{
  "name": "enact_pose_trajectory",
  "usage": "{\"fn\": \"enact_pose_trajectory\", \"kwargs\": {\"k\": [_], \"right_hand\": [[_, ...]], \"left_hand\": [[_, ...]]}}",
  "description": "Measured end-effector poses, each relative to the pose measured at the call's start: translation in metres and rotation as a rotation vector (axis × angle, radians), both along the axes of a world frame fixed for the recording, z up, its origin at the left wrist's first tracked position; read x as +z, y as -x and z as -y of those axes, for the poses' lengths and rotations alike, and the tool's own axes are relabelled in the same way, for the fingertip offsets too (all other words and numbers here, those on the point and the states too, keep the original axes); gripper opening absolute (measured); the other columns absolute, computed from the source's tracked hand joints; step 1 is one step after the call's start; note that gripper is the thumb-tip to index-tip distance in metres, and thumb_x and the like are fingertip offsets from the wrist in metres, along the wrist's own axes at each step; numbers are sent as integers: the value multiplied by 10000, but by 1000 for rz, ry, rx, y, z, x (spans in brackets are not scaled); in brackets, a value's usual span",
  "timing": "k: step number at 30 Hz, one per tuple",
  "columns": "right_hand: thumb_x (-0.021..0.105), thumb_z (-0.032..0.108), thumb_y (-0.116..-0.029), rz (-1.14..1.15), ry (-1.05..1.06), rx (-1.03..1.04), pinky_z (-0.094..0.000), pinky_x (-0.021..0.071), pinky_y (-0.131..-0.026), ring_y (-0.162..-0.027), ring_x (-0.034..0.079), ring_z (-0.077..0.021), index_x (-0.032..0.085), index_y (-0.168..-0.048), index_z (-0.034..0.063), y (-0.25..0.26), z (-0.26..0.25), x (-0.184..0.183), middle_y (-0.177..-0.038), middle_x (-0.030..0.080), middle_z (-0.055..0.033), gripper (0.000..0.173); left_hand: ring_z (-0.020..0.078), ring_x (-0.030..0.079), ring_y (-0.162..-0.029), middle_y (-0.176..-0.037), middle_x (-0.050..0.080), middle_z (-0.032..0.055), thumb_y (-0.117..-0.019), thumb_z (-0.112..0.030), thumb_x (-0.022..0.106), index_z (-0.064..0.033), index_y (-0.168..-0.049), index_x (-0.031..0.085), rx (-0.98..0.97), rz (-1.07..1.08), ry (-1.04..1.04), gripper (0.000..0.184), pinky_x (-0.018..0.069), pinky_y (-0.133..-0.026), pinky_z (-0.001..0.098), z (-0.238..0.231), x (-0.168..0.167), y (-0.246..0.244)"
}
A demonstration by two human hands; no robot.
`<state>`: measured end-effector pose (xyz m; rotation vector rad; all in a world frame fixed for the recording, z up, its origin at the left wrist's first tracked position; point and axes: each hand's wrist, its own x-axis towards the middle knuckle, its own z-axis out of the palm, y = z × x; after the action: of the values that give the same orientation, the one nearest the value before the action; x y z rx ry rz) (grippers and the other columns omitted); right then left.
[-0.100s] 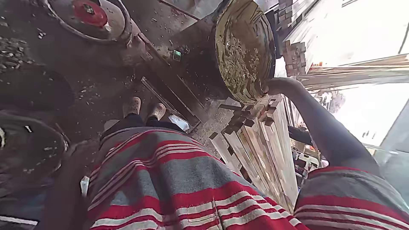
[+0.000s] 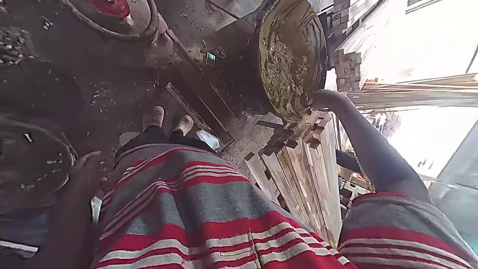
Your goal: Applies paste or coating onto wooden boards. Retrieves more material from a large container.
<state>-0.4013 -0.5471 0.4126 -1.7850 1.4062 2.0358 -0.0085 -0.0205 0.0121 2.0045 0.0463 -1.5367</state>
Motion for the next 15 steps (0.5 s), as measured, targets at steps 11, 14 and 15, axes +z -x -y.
{"fn": "enact_pose_trajectory", "kwargs": {"k": [11, 14, 15], "right_hand": [[707, 97, -922, -32, -156, 25, -699, 462, -903, -1074, 644, -467, 753, -1048, 14, -5, -19, 16, -1071, 700, -262, 158], [631, 52, -978, 202, -24, -94, -676, 420, -1027, -1215, 598, -474, 728, -1210, 7, 24, -32, 34, -1248, 667, -273, 256], [610, 41, -979, 333, 74, -118, -676, 420, -1022, -1220, 592, -473, 734, -1205, 15, 44, -41, 35, -1256, 663, -268, 259]], "left_hand": [[345, 588, -1221, -1400, 531, 314, -1101, -301, 422, 74, -1474, 409, -181, 8, 102, 529, 491, -1019, 492, -27, 2, -1], [364, 534, -1316, -1459, 506, 289, -1105, -300, 421, 47, -1483, 431, -197, 15, -21, 513, 424, -1103, 515, -16, 16, 1], [375, 520, -1323, -1457, 503, 294, -1104, -282, 424, 57, -1472, 438, -190, 7, -38, 501, 407, -1110, 526, -12, 18, 1]]}}
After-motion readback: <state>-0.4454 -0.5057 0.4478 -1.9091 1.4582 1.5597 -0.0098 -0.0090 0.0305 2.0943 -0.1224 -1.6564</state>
